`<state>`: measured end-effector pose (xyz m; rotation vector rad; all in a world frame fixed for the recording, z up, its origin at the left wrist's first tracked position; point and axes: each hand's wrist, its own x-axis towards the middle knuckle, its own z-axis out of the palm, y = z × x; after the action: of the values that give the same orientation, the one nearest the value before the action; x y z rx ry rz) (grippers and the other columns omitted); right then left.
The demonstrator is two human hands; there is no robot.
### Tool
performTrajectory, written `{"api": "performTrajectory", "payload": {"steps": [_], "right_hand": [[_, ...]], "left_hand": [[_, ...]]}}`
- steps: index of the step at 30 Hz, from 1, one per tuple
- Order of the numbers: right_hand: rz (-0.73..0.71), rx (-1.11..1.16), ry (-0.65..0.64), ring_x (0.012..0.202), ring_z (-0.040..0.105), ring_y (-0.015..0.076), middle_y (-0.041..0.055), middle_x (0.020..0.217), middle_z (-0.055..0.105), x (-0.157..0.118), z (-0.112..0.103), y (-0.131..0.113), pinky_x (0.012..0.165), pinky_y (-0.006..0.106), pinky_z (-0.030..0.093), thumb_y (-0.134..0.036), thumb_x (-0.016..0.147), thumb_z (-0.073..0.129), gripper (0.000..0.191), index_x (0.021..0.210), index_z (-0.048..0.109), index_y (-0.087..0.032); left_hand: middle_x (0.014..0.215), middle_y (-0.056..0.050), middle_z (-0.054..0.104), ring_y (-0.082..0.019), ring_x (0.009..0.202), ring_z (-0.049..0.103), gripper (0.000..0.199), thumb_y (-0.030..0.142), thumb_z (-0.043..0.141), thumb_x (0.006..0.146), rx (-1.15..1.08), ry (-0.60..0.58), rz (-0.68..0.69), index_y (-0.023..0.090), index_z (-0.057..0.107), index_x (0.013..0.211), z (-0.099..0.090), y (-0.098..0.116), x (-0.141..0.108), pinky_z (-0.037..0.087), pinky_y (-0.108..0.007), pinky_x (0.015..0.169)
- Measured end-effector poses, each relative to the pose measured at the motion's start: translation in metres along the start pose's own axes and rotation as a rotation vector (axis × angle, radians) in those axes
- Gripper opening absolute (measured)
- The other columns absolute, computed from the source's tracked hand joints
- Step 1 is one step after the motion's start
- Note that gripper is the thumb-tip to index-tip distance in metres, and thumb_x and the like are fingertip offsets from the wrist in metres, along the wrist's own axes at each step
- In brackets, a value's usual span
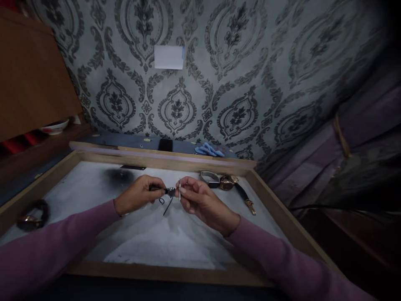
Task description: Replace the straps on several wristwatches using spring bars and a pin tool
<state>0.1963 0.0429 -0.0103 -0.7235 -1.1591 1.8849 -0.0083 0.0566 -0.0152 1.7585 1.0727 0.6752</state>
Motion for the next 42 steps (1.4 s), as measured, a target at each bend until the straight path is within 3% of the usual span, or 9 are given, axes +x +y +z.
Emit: {"api": "performTrajectory", "payload": {"steps": [8, 13, 16, 19, 22, 27, 34, 42], "right_hand": [[-0.09, -0.163, 0.093, 0.05, 0.039, 0.0063, -0.0011, 0.069, 0.061, -0.001, -0.003, -0.011, 0.049, 0.022, 0.028, -0.034, 0.072, 0.076, 0.027, 0.082, 0.059, -0.016], [-0.189, -0.366, 0.153, 0.069, 0.049, 0.0128, -0.0011, 0.07, 0.058, 0.003, -0.011, -0.006, 0.068, 0.027, 0.037, -0.037, 0.076, 0.071, 0.025, 0.075, 0.057, -0.017], [-0.171, -0.435, 0.169, 0.07, 0.049, 0.0133, 0.0005, 0.074, 0.06, 0.005, -0.014, -0.001, 0.067, 0.027, 0.037, -0.04, 0.076, 0.07, 0.028, 0.072, 0.054, -0.018], [-0.066, -0.376, 0.121, 0.062, 0.046, 0.0109, -0.0006, 0.072, 0.059, 0.005, -0.013, 0.005, 0.057, 0.024, 0.035, -0.045, 0.074, 0.071, 0.033, 0.074, 0.052, -0.018], [0.04, -0.276, 0.052, 0.05, 0.036, 0.0067, -0.0046, 0.065, 0.052, 0.003, -0.008, 0.008, 0.045, 0.021, 0.022, -0.048, 0.071, 0.074, 0.038, 0.077, 0.052, -0.018], [0.158, -0.142, -0.043, 0.046, 0.017, 0.0052, -0.0084, 0.055, 0.035, -0.002, 0.003, 0.006, 0.043, 0.024, 0.006, -0.048, 0.073, 0.074, 0.04, 0.068, 0.05, -0.016], [0.249, 0.087, -0.074, 0.048, 0.012, 0.005, -0.0108, 0.055, 0.027, -0.003, 0.003, 0.005, 0.044, 0.021, 0.004, -0.035, 0.067, 0.083, 0.037, 0.074, 0.053, -0.015], [0.279, 0.156, -0.093, 0.045, 0.012, 0.0032, -0.0126, 0.05, 0.029, -0.002, 0.0, 0.003, 0.042, 0.02, 0.005, -0.03, 0.06, 0.088, 0.038, 0.071, 0.054, -0.015]], "left_hand": [[0.058, 0.004, 0.048, -0.009, 0.053, 0.042, 0.021, 0.03, 0.055, 0.08, 0.08, 0.016, 0.085, 0.012, 0.065, 0.077, 0.003, 0.0, -0.002, 0.031, -0.019, 0.05], [0.073, -0.002, 0.06, -0.011, 0.062, 0.051, 0.018, 0.02, 0.052, 0.086, 0.315, 0.068, 0.342, 0.012, 0.068, 0.082, 0.005, 0.004, -0.007, 0.036, -0.021, 0.058], [0.073, -0.002, 0.058, -0.01, 0.061, 0.05, 0.02, 0.016, 0.05, 0.091, 0.423, 0.081, 0.476, 0.013, 0.068, 0.087, 0.005, 0.008, -0.012, 0.036, -0.021, 0.058], [0.074, -0.002, 0.056, -0.01, 0.061, 0.049, 0.02, 0.016, 0.049, 0.094, 0.5, 0.128, 0.557, 0.014, 0.068, 0.089, 0.006, 0.01, -0.015, 0.036, -0.021, 0.058], [0.075, -0.002, 0.057, -0.01, 0.063, 0.051, 0.02, 0.018, 0.048, 0.096, 0.542, 0.171, 0.609, 0.014, 0.068, 0.093, 0.006, 0.012, -0.017, 0.037, -0.021, 0.06], [0.077, -0.004, 0.059, -0.012, 0.066, 0.055, 0.021, 0.019, 0.048, 0.096, 0.539, 0.207, 0.64, 0.015, 0.068, 0.096, 0.006, 0.014, -0.018, 0.041, -0.023, 0.061], [0.078, -0.005, 0.063, -0.012, 0.068, 0.059, 0.021, 0.02, 0.047, 0.097, 0.592, 0.273, 0.713, 0.016, 0.068, 0.099, 0.011, 0.015, -0.021, 0.044, -0.022, 0.062], [0.08, -0.006, 0.066, -0.014, 0.071, 0.061, 0.021, 0.021, 0.046, 0.098, 0.612, 0.278, 0.752, 0.015, 0.066, 0.099, 0.012, 0.021, -0.023, 0.045, -0.024, 0.063]]}}
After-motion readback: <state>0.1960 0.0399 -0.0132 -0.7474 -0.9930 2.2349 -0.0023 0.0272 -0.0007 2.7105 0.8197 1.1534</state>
